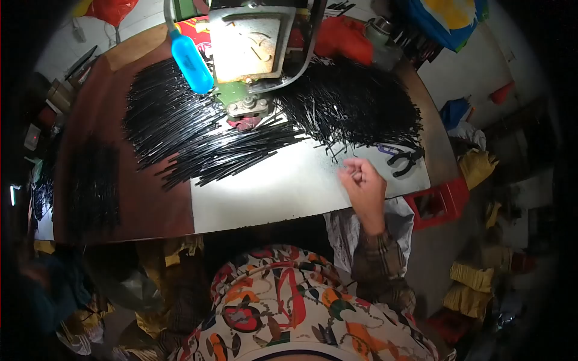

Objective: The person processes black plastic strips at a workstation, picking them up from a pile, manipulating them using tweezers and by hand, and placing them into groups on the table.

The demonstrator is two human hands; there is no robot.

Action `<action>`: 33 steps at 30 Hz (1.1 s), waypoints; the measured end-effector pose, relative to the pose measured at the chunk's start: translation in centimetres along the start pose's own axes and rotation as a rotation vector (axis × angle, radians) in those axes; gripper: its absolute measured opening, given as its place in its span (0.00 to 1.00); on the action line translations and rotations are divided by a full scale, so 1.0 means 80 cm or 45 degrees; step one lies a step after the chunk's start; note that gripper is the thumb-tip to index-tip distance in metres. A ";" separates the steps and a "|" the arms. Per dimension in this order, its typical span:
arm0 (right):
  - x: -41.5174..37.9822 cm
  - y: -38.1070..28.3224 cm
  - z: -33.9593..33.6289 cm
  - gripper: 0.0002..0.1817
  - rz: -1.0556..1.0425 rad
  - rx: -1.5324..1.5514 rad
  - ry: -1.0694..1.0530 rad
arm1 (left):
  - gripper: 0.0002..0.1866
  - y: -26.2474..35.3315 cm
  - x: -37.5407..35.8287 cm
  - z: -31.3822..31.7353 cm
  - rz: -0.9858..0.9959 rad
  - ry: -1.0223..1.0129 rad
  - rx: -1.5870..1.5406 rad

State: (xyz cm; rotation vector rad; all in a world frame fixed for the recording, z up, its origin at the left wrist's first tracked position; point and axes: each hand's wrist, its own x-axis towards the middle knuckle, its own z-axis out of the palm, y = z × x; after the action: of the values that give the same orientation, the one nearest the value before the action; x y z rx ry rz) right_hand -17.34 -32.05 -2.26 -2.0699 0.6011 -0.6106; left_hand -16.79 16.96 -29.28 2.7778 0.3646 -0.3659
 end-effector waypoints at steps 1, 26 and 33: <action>0.017 -0.002 0.006 0.10 -0.035 -0.069 0.046 | 0.22 -0.003 -0.001 -0.001 0.010 0.009 0.010; 0.061 0.044 0.018 0.11 -0.380 -0.472 0.034 | 0.13 0.328 -0.015 -0.275 1.449 0.638 -0.543; 0.063 -0.006 0.050 0.11 -0.509 -0.676 0.113 | 0.11 0.345 0.015 -0.247 1.150 0.182 -0.544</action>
State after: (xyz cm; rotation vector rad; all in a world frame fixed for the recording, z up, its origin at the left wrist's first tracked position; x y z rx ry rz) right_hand -10.95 -32.52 -2.83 -2.7095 0.4274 -0.8407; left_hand -3.62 -1.42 -3.94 2.2476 -0.6929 0.1247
